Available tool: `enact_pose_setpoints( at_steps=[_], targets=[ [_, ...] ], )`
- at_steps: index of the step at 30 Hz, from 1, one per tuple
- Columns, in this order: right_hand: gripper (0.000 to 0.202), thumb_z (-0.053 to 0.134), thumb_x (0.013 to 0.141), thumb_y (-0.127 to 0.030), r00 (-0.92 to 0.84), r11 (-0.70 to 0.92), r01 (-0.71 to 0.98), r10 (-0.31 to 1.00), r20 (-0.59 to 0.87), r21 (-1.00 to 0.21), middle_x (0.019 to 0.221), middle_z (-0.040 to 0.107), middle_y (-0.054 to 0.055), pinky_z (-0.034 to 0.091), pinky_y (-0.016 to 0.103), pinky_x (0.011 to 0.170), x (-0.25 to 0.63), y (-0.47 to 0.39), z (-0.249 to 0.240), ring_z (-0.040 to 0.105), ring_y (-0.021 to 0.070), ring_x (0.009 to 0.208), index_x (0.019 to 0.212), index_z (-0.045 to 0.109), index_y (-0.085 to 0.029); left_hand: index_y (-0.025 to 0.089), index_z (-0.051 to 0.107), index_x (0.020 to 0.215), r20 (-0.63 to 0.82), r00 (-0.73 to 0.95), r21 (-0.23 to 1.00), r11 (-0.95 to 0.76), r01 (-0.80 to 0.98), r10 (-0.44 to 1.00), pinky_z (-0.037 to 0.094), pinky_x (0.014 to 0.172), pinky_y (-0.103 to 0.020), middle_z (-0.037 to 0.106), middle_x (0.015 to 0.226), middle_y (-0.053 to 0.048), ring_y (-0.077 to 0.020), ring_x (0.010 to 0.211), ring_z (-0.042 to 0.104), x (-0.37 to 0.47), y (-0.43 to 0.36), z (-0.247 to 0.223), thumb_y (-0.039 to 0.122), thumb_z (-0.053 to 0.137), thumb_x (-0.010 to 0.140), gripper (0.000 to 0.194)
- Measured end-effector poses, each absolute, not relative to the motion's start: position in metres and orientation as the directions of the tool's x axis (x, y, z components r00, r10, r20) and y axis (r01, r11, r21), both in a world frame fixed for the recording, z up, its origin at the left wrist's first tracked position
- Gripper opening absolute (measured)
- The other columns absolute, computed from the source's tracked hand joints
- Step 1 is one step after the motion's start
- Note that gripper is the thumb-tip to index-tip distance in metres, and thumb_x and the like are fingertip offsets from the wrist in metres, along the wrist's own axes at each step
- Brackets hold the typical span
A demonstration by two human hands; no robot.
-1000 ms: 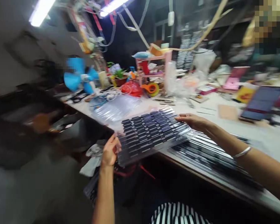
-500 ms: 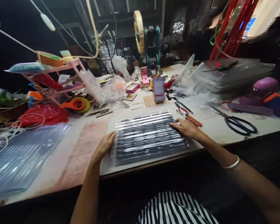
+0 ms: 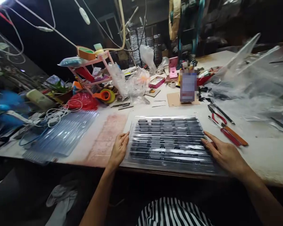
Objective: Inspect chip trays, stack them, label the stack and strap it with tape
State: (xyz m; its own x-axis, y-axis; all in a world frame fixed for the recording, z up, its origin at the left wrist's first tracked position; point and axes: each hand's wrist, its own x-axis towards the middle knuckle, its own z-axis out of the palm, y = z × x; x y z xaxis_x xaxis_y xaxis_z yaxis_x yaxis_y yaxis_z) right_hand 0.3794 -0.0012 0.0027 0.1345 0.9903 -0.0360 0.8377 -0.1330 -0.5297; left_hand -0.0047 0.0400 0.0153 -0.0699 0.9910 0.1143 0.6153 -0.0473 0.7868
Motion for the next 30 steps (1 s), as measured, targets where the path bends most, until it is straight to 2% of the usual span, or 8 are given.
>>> enact_pose_setpoints(
  at_steps=[3, 12, 14, 17, 19, 21, 26, 30],
  targets=[
    [0.074, 0.021, 0.083, -0.064, 0.128, -0.134, 0.884, 0.991, -0.044, -0.447, 0.075, 0.069, 0.013, 0.045, 0.046, 0.062, 0.382, 0.002, 0.004, 0.063, 0.0391, 0.075, 0.13, 0.049, -0.015, 0.017, 0.061, 0.116, 0.142, -0.047, 0.751, -0.077, 0.656, 0.989, 0.035, 0.101, -0.031, 0.053, 0.117, -0.009, -0.0192, 0.115, 0.048, -0.001, 0.038, 0.023, 0.04, 0.039, 0.089, 0.041],
    [0.067, 0.042, 0.076, -0.07, 0.246, -0.16, 0.779, 0.967, 0.062, -0.607, 0.102, 0.066, 0.013, 0.049, 0.047, 0.068, 0.428, -0.009, 0.001, 0.062, 0.0331, 0.079, 0.118, 0.062, -0.021, 0.018, 0.066, 0.105, 0.128, 0.085, 0.625, -0.146, 0.767, 0.988, 0.013, 0.108, -0.056, 0.048, 0.134, -0.012, -0.0311, 0.133, 0.027, 0.04, 0.039, 0.028, 0.03, 0.05, 0.085, 0.029],
    [0.062, 0.05, 0.076, -0.065, 0.294, -0.166, 0.68, 0.954, 0.058, -0.714, 0.086, 0.066, 0.009, 0.047, 0.038, 0.055, 0.422, -0.014, 0.014, 0.059, 0.0242, 0.064, 0.119, 0.061, -0.022, 0.017, 0.065, 0.107, 0.17, 0.05, 0.742, -0.161, 0.651, 0.984, 0.022, 0.108, -0.05, 0.052, 0.13, -0.012, -0.0286, 0.129, 0.035, 0.044, 0.037, 0.033, 0.031, 0.052, 0.084, 0.03],
    [0.054, 0.049, 0.084, -0.053, 0.259, 0.0, 0.401, 0.959, 0.113, -0.916, 0.06, 0.05, -0.002, 0.039, 0.028, 0.045, 0.405, -0.018, 0.039, 0.045, 0.0139, 0.049, 0.131, 0.05, -0.026, 0.024, 0.057, 0.121, 0.185, -0.159, 0.97, -0.155, 0.186, 0.97, 0.049, 0.084, -0.032, 0.066, 0.102, -0.004, -0.0158, 0.091, 0.06, 0.038, 0.031, 0.047, 0.028, 0.059, 0.08, 0.041],
    [0.05, 0.045, 0.088, -0.048, 0.224, 0.125, 0.304, 0.954, 0.198, -0.945, 0.061, 0.049, -0.003, 0.041, 0.028, 0.049, 0.396, -0.017, 0.049, 0.043, 0.0125, 0.049, 0.134, 0.045, -0.028, 0.03, 0.053, 0.124, 0.141, -0.358, 0.979, -0.184, -0.089, 0.923, 0.049, 0.06, -0.019, 0.063, 0.075, 0.004, -0.0066, 0.061, 0.054, 0.02, 0.026, 0.058, 0.017, 0.064, 0.074, 0.053],
    [0.045, 0.046, 0.089, -0.043, 0.241, 0.157, 0.369, 0.936, 0.257, -0.916, 0.07, 0.053, -0.001, 0.044, 0.03, 0.058, 0.391, -0.018, 0.05, 0.047, 0.0129, 0.055, 0.131, 0.048, -0.027, 0.031, 0.057, 0.118, 0.122, -0.572, 0.958, -0.246, -0.145, 0.811, 0.043, 0.046, -0.013, 0.052, 0.056, 0.008, -0.0035, 0.047, 0.04, -0.011, 0.02, 0.063, 0.006, 0.062, 0.071, 0.054],
    [0.031, 0.049, 0.089, -0.034, 0.214, 0.16, 0.61, 0.91, 0.356, -0.776, 0.097, 0.06, 0.005, 0.047, 0.034, 0.077, 0.388, -0.031, 0.026, 0.058, 0.0183, 0.085, 0.117, 0.058, -0.024, 0.027, 0.052, 0.118, 0.126, -0.798, 0.989, -0.014, 0.146, 0.59, 0.04, 0.039, -0.013, 0.033, 0.042, 0.011, -0.0039, 0.04, 0.036, -0.109, -0.013, 0.033, -0.001, 0.054, 0.064, 0.061],
    [0.036, 0.044, 0.092, -0.031, 0.014, 0.266, 0.775, 0.9, 0.436, -0.573, 0.116, 0.056, 0.009, 0.039, 0.04, 0.093, 0.376, -0.041, 0.016, 0.053, 0.0234, 0.109, 0.127, 0.05, -0.024, 0.019, 0.056, 0.112, 0.177, -0.784, 0.895, 0.235, 0.38, 0.596, 0.047, 0.042, -0.022, 0.048, 0.052, 0.008, -0.0074, 0.043, 0.048, -0.151, -0.045, -0.002, 0.026, 0.059, 0.078, 0.035]
  ],
)
